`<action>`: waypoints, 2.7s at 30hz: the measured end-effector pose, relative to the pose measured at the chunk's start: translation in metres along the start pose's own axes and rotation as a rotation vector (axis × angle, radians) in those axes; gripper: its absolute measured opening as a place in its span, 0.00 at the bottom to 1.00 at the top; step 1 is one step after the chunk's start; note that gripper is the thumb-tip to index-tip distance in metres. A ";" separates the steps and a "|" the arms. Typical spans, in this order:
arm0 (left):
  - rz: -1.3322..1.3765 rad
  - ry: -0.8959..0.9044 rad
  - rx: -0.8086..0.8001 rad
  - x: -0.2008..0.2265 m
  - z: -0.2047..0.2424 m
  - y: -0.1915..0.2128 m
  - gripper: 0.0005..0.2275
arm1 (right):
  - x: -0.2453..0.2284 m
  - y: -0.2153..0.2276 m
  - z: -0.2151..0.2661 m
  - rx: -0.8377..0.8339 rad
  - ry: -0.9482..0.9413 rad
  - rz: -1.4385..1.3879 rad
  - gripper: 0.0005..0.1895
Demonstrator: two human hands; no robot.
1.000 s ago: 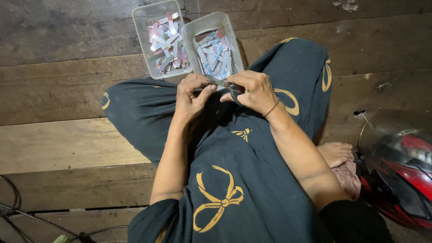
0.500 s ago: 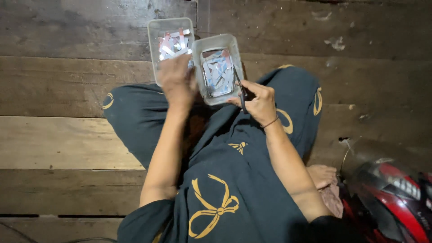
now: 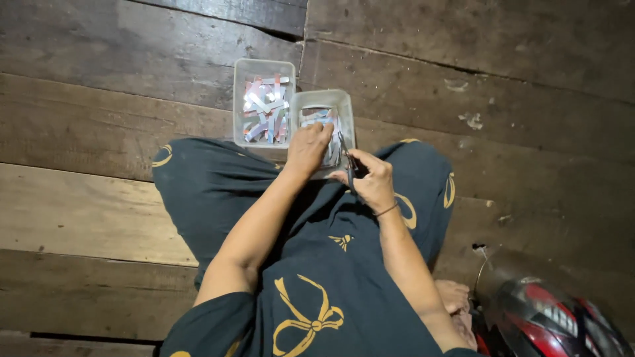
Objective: Cutting small strips of paper using scissors and organizing them into plastic containers while sitting on the floor.
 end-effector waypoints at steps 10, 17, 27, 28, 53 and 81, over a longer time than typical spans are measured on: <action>0.807 0.315 0.221 0.044 0.030 0.111 0.17 | -0.005 0.001 0.000 0.065 0.006 0.057 0.23; 0.829 0.333 0.348 0.036 0.042 0.097 0.12 | -0.004 -0.005 0.004 0.112 0.113 0.279 0.24; 0.871 0.278 0.423 0.045 0.039 0.112 0.09 | -0.013 -0.004 0.002 0.127 0.148 0.303 0.25; 0.870 0.277 0.423 0.048 0.040 0.115 0.09 | -0.017 -0.003 0.002 0.128 0.149 0.302 0.25; 1.435 0.458 0.381 0.038 0.060 0.080 0.15 | -0.030 -0.010 0.012 -0.043 0.199 0.396 0.28; 1.440 0.444 0.361 0.039 0.061 0.075 0.14 | -0.024 -0.010 0.008 -0.054 0.169 0.284 0.25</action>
Point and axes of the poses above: each hand's wrist, its own z-axis away from the middle knuckle, its own y-axis out of the back of the hand, x = y × z, the point moved 3 cm from there along -z, towards the middle knuckle, and after that the axes turned 12 degrees about z, right-handed, at the moved point
